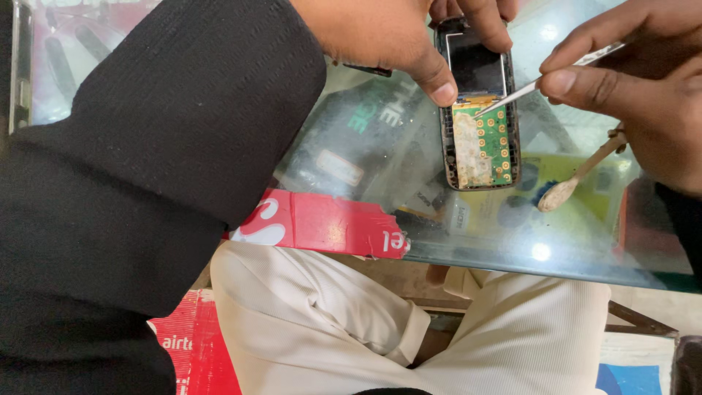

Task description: The person disassembles a mobile phone by removing the keypad, battery, and internal components using tweezers and a small tool. The phone is opened, parts are separated, and the internal circuit board is exposed.

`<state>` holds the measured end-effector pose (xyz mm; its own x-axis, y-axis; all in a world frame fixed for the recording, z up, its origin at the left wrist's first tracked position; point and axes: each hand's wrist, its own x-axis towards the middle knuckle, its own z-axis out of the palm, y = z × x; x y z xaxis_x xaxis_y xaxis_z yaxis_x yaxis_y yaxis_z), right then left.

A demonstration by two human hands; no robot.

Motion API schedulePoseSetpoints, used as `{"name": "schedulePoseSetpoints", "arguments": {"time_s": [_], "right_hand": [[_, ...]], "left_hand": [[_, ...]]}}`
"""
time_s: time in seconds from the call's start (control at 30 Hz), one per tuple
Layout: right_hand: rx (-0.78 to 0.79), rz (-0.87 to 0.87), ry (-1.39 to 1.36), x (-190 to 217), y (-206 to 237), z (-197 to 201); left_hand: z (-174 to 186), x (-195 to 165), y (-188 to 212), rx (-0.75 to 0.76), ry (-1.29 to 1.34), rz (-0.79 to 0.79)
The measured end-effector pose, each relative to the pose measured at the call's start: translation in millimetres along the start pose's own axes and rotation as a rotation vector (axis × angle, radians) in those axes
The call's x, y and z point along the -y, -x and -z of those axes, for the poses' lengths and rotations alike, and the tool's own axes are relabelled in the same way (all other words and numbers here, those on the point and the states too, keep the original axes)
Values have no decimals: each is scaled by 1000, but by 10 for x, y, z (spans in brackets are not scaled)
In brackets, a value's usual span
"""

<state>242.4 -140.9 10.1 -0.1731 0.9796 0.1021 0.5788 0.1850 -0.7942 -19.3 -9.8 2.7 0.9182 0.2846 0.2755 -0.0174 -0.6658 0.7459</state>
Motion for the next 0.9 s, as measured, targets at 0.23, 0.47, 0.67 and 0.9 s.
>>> {"name": "schedulePoseSetpoints", "arguments": {"time_s": [0.23,0.47,0.67,0.9], "right_hand": [[30,12,-86,-11,-46,-6],[33,-6,-179,-16,-20,16],[39,-3,-162,-72,-12,43],[16,78,-78,-32,22,25]], "left_hand": [[-5,28,10,-14,3,-10],[6,-3,11,-19,22,17],[-10,-73,-15,-19,-2,47],[15,-116,1,-10,6,91]]}}
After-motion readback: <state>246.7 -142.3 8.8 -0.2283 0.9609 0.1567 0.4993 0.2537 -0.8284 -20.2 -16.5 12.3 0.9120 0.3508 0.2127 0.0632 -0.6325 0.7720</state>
